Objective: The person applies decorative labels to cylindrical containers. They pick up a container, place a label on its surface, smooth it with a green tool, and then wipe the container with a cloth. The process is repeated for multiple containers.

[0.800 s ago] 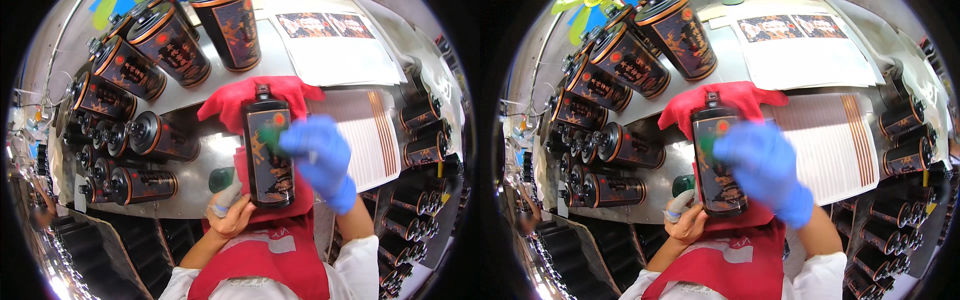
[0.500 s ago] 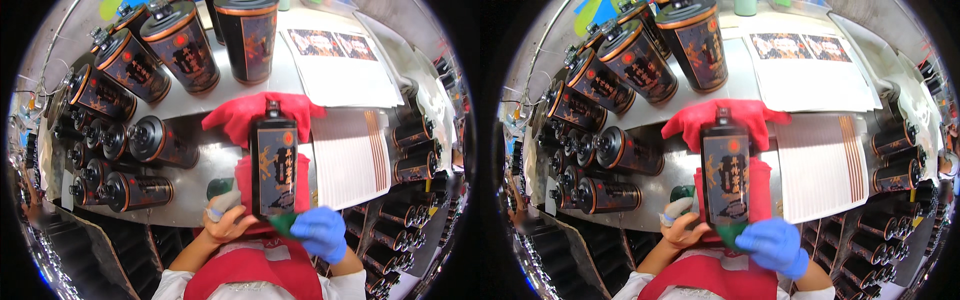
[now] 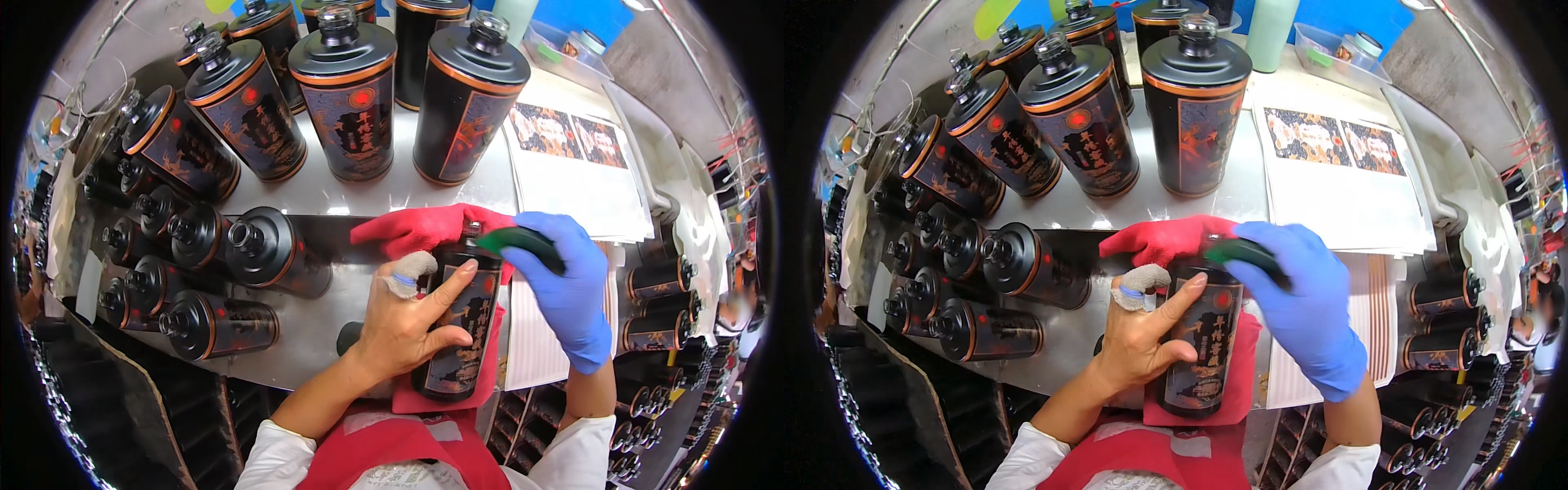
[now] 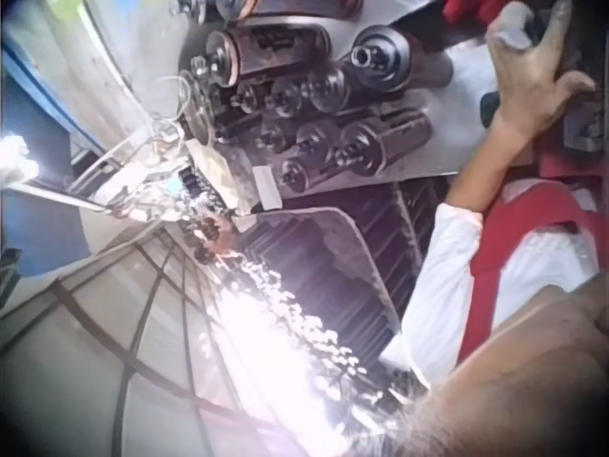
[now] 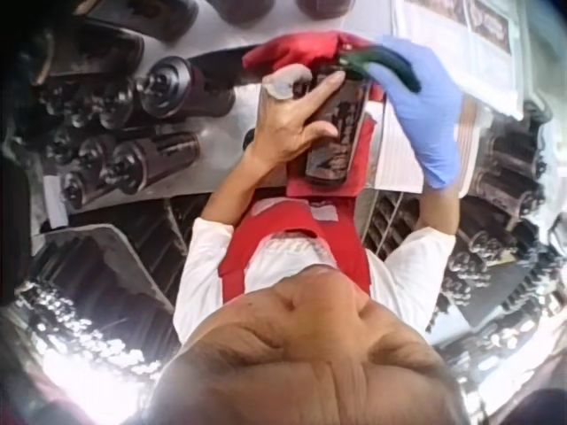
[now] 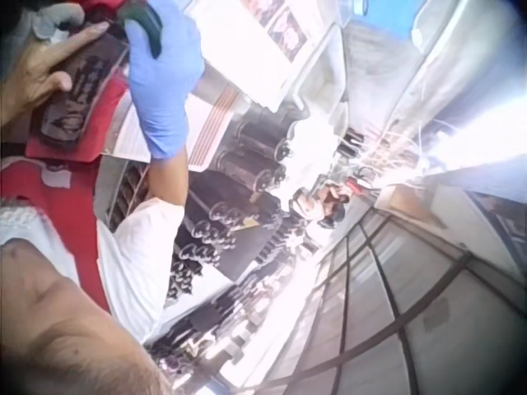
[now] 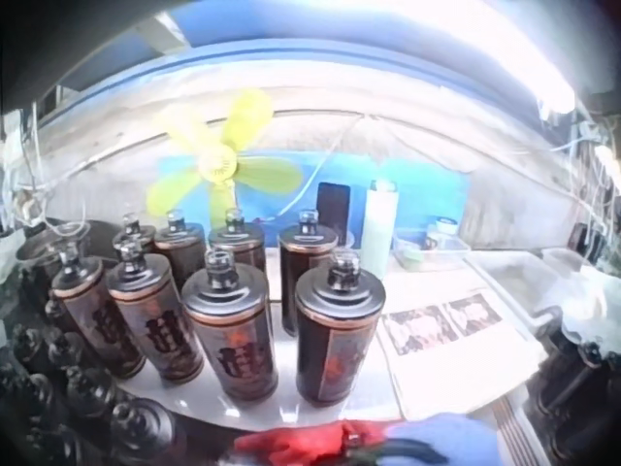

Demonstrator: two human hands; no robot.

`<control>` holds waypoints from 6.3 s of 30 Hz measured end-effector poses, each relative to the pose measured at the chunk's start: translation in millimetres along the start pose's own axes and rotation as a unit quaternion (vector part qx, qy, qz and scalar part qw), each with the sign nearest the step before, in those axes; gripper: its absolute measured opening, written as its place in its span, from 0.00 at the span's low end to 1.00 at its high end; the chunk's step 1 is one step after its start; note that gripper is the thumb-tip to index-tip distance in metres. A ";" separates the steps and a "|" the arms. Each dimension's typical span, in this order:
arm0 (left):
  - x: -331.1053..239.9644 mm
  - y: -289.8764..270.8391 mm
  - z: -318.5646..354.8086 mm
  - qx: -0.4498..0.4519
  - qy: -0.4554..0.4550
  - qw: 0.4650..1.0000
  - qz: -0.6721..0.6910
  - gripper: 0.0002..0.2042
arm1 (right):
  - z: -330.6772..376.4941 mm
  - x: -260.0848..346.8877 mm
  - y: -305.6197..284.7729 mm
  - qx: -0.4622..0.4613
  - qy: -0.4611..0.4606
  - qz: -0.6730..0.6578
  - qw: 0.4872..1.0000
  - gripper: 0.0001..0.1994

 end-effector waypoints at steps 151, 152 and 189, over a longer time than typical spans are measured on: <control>7.5 39.9 -11.1 -0.245 -0.502 0.579 0.593 0.11 | 61.2 -119.4 -55.3 -0.109 0.449 -0.309 0.831 0.03; 7.8 40.3 -10.4 -0.249 -0.501 0.580 0.592 0.11 | 61.3 -120.3 -52.8 -0.100 0.457 -0.309 0.828 0.04; -68.2 18.0 54.1 0.182 0.156 0.947 -0.216 0.18 | 46.7 -95.8 -17.1 0.024 0.425 -0.286 0.859 0.07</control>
Point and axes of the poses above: each hand's wrist, its own z-axis away from the middle knuckle, its own y-axis out of the palm, x = y × z, the point moved 2 cm from there along -z, towards the middle knuckle, and after that the axes turned 8 degrees about -x, right-handed, at the moved point
